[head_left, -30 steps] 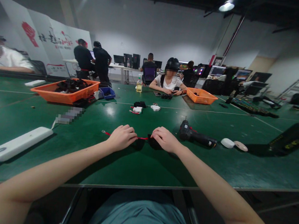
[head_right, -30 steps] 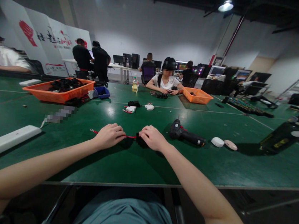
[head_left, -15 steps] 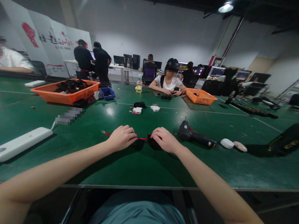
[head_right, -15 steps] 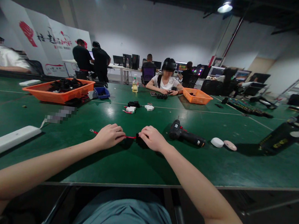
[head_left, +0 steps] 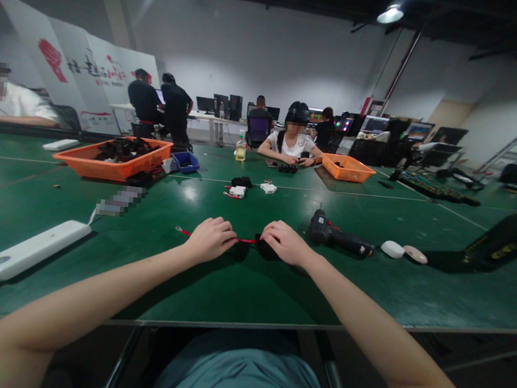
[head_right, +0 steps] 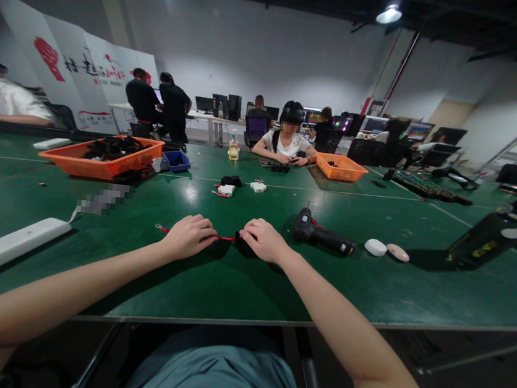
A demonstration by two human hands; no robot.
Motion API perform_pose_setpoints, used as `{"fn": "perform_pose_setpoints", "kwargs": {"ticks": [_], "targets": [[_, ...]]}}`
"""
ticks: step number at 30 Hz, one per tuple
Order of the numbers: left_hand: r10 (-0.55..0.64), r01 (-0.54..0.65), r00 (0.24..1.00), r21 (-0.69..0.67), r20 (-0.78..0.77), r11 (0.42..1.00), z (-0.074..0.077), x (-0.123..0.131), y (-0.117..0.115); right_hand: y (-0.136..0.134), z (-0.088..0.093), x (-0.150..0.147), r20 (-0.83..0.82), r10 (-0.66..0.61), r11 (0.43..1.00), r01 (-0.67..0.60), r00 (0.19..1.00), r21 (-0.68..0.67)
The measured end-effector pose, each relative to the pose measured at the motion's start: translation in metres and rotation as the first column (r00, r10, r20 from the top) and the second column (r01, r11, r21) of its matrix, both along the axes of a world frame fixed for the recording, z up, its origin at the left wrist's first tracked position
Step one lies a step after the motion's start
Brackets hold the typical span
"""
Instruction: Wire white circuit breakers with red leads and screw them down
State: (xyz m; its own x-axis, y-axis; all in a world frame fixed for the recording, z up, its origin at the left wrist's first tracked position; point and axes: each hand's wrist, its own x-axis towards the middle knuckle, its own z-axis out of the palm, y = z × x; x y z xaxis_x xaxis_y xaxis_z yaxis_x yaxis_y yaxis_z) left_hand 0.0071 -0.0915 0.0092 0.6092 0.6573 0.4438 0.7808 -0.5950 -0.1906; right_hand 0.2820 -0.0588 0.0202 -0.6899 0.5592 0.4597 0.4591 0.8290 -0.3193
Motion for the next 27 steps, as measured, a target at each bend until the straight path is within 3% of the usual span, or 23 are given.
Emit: {"fn": "perform_pose_setpoints", "kwargs": {"ticks": [20, 27], "targets": [[0.001, -0.001, 1.0, 0.007, 0.012, 1.0, 0.001, 0.001, -0.002, 0.0, 0.001, 0.0, 0.007, -0.008, 1.0, 0.008, 1.0, -0.004], [0.002, -0.013, 0.994, 0.098, 0.105, 0.995, 0.016, 0.001, -0.013, 0.0, 0.002, 0.001, 0.033, 0.027, 1.0, -0.028, 0.999, 0.015]]}}
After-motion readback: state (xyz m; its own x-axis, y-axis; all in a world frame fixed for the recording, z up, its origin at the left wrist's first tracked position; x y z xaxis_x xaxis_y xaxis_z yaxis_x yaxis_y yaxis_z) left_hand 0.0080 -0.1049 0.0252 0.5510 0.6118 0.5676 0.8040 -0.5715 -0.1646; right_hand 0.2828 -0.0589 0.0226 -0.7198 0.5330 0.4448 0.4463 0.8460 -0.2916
